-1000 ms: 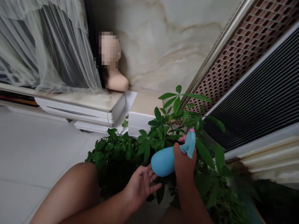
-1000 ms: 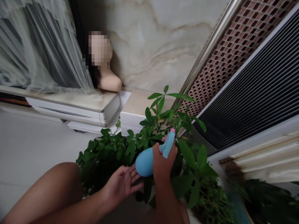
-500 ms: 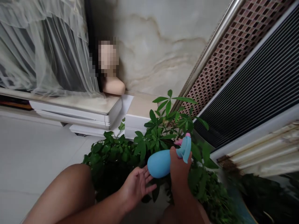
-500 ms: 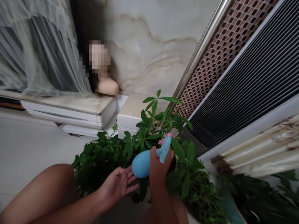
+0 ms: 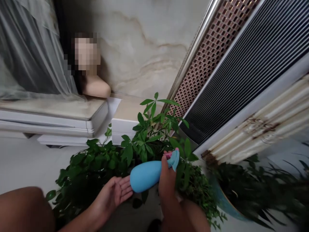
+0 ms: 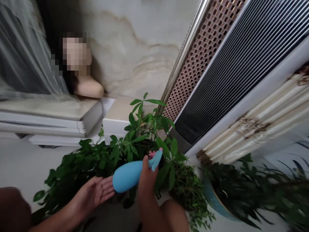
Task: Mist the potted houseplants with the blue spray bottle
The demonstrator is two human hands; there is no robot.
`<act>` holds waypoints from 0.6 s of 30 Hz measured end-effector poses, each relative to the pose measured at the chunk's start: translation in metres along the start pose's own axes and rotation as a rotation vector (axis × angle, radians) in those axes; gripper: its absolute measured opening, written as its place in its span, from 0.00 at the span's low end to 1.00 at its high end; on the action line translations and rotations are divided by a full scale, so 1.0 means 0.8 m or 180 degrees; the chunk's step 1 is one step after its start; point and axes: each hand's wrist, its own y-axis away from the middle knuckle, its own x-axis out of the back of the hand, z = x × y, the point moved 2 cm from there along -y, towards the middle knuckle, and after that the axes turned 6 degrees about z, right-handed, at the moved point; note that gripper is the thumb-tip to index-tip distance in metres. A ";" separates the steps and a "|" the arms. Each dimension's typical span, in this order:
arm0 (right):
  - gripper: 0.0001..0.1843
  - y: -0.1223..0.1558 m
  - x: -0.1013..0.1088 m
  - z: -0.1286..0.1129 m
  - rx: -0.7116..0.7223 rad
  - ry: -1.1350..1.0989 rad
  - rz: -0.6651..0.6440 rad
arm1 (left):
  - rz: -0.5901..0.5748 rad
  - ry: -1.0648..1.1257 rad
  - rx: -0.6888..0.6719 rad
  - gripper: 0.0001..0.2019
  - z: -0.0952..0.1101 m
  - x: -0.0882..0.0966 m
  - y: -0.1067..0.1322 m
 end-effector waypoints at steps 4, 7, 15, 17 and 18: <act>0.45 -0.010 -0.005 0.006 -0.0241 -0.0046 0.0206 | -0.0199 -0.0114 0.0019 0.27 -0.001 0.004 -0.001; 0.43 -0.019 -0.011 0.015 -0.0270 0.0071 0.0318 | -0.0283 -0.0247 -0.0088 0.25 0.001 0.007 -0.003; 0.33 -0.028 -0.020 0.031 -0.0117 0.0201 0.0395 | -0.0388 -0.0435 -0.0151 0.28 0.002 0.017 -0.002; 0.31 -0.027 -0.021 0.030 -0.0104 0.0199 0.0387 | -0.0453 -0.0437 -0.0146 0.29 0.001 0.020 -0.001; 0.31 -0.027 -0.021 0.029 -0.0095 0.0203 0.0364 | -0.0484 -0.0445 -0.0146 0.30 0.000 0.021 0.000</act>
